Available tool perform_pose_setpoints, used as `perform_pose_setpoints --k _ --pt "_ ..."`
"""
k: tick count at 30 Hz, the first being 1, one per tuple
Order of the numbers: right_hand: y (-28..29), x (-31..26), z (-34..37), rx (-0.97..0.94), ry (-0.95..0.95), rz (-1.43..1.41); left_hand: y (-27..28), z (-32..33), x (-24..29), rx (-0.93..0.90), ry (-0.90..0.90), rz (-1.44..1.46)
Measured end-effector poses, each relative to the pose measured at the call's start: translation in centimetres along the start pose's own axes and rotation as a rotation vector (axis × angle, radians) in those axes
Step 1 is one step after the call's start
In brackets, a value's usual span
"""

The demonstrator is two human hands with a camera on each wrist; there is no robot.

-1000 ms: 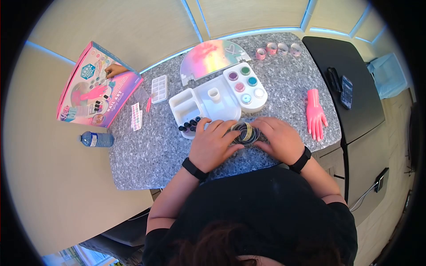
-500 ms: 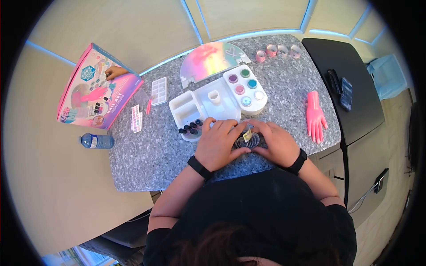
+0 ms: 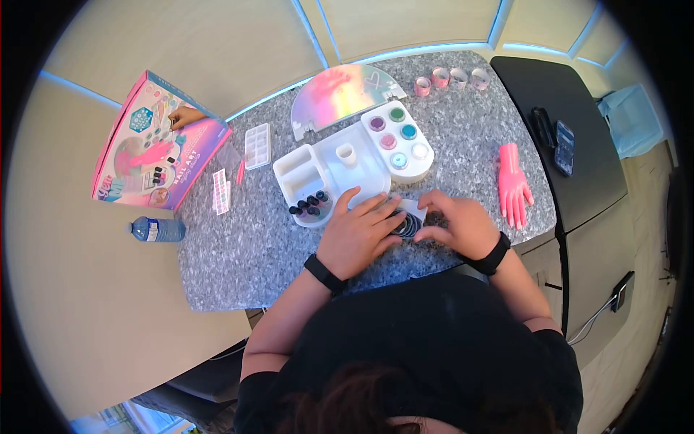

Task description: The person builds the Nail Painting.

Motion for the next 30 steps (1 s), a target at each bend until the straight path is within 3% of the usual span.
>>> perform_pose_setpoints --k 2,3,10,12,16,18,22,30 --pt "1.0 0.7 -0.2 0.010 -0.002 -0.080 0.1 -0.1 0.1 -0.015 -0.014 -0.008" --pt "1.8 0.7 -0.2 -0.002 -0.093 -0.077 0.1 -0.1 0.1 -0.016 -0.015 -0.009" --pt "2.4 1.2 0.0 -0.014 -0.049 0.063 0.0 -0.1 0.0 -0.001 -0.037 -0.013" --pt "2.1 0.9 0.1 0.000 0.242 0.060 0.1 -0.1 0.0 0.022 -0.035 0.005" --pt "1.6 -0.4 0.7 -0.090 0.192 -0.015 0.5 -0.2 0.2 0.014 -0.023 0.043" --pt "1.4 -1.1 0.7 -0.108 0.080 0.028 0.6 -0.4 0.3 0.022 -0.007 0.058" --pt "0.2 -0.4 0.8 -0.103 0.075 0.056 0.3 -0.4 0.5 0.052 -0.017 0.025" --pt "-0.3 -2.3 -0.5 0.126 0.204 -0.016 2.4 -0.1 0.0 0.239 0.071 0.148"
Point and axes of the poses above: each hand's wrist, its own z-axis away from the middle knuckle, its own y-axis out of the back of the hand, x = y × z, the point moved 2 cm from there along -z, towards the middle knuckle, and after that the axes turned 12 degrees about -z, right-handed, at the moved point
